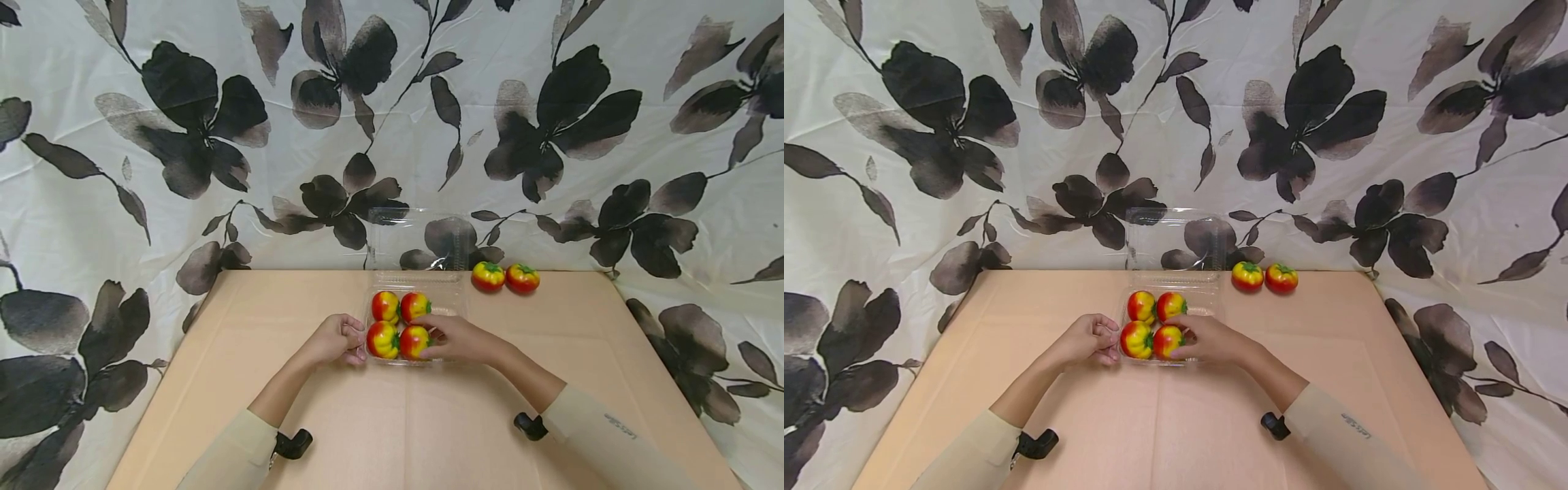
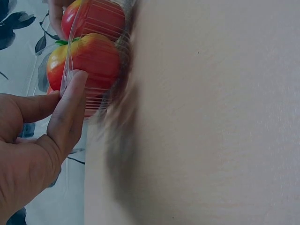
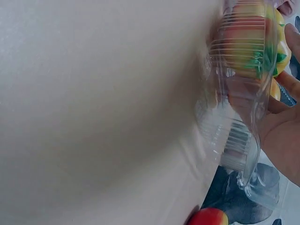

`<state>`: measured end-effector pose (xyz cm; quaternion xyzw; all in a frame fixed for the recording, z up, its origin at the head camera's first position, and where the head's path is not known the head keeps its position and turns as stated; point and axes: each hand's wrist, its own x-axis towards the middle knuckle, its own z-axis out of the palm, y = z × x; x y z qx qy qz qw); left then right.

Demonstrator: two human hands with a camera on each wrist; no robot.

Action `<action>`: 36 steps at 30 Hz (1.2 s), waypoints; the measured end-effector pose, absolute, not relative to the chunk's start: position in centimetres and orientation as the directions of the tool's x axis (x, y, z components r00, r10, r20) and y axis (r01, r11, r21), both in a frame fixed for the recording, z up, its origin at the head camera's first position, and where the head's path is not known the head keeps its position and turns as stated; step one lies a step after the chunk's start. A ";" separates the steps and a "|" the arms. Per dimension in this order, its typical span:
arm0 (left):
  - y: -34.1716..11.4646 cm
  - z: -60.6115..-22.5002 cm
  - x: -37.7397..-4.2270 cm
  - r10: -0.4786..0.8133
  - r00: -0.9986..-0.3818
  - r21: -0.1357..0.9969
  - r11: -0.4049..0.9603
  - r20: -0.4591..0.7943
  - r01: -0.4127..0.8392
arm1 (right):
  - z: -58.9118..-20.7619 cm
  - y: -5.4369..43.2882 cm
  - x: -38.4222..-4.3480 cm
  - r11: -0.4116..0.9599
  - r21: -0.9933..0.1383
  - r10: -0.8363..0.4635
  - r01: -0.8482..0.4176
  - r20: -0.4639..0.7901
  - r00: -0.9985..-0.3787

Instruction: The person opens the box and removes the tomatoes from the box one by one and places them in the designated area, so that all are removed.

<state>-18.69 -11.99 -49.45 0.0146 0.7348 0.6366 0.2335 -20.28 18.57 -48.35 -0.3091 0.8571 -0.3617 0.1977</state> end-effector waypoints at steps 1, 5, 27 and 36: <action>-12.0 -49.5 -18.7 0.320 -0.890 0.943 0.188 -0.323 -0.275 | -48.4 18.5 -20.2 0.557 -0.732 -0.671 -0.392 -0.118 -0.732; -12.0 -49.5 -18.7 0.323 -0.890 0.943 0.189 -0.322 -0.272 | -48.8 18.2 -20.2 0.588 -0.708 -0.660 -0.393 -0.138 -0.739; -11.9 -49.3 -18.6 0.316 -0.891 0.942 0.190 -0.326 -0.278 | -48.9 17.7 -20.0 0.601 -0.710 -0.644 -0.366 -0.159 -0.748; -12.0 -49.3 -18.6 0.315 -0.892 0.943 0.182 -0.323 -0.277 | -48.4 18.0 -19.8 0.598 -0.722 -0.630 -0.348 -0.155 -0.761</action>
